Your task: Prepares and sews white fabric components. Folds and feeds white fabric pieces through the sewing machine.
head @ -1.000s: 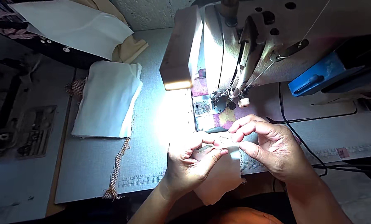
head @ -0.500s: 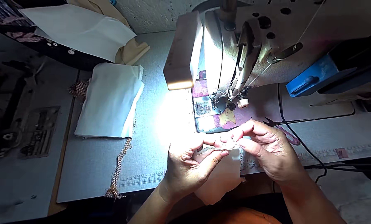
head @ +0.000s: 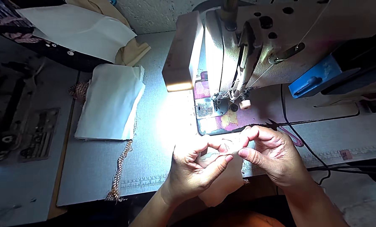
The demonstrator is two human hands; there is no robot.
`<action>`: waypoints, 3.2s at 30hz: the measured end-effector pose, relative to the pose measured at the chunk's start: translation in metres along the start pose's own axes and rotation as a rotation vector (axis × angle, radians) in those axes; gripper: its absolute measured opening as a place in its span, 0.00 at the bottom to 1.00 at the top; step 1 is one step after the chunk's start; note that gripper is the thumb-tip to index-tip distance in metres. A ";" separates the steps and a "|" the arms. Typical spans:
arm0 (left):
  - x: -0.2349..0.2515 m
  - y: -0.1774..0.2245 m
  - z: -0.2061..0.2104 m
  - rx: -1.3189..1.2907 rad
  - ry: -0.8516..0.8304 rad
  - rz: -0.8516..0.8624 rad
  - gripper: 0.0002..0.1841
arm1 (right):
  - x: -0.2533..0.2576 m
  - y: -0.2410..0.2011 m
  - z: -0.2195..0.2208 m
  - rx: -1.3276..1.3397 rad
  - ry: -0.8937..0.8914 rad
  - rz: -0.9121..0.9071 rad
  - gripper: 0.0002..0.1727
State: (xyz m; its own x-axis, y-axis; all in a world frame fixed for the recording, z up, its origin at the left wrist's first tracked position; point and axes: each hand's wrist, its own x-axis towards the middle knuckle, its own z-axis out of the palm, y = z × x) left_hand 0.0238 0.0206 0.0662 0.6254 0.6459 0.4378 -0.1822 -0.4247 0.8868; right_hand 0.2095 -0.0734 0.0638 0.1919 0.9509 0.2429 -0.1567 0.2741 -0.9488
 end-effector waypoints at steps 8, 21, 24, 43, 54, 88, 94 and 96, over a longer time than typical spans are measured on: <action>0.000 0.002 0.000 -0.124 -0.009 -0.054 0.05 | -0.003 0.001 -0.006 0.049 -0.027 -0.018 0.06; -0.002 0.003 0.002 -0.152 -0.070 -0.035 0.05 | -0.005 -0.009 0.003 -0.245 0.003 -0.098 0.05; -0.002 0.002 0.002 -0.149 -0.072 -0.042 0.06 | -0.005 -0.012 0.007 -0.270 0.058 -0.104 0.06; -0.008 0.014 0.002 -0.139 0.115 0.102 0.10 | -0.030 -0.031 0.035 -0.281 0.269 -0.059 0.06; -0.009 0.020 0.005 -0.115 0.061 0.116 0.10 | -0.028 -0.030 0.036 -0.195 0.315 -0.081 0.06; -0.010 0.021 0.017 -0.215 0.046 0.022 0.07 | -0.032 -0.020 0.032 -0.121 0.324 -0.270 0.08; -0.007 0.021 0.018 -0.190 0.071 -0.012 0.06 | -0.033 -0.016 0.029 -0.110 0.290 -0.226 0.08; -0.007 0.021 0.016 -0.206 0.063 -0.007 0.07 | -0.033 -0.017 0.025 -0.071 0.236 -0.207 0.10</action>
State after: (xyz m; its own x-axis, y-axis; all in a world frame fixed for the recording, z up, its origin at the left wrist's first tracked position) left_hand 0.0279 -0.0033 0.0793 0.5796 0.6897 0.4341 -0.3330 -0.2857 0.8986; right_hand 0.1816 -0.1062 0.0772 0.4332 0.8140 0.3870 -0.0244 0.4398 -0.8978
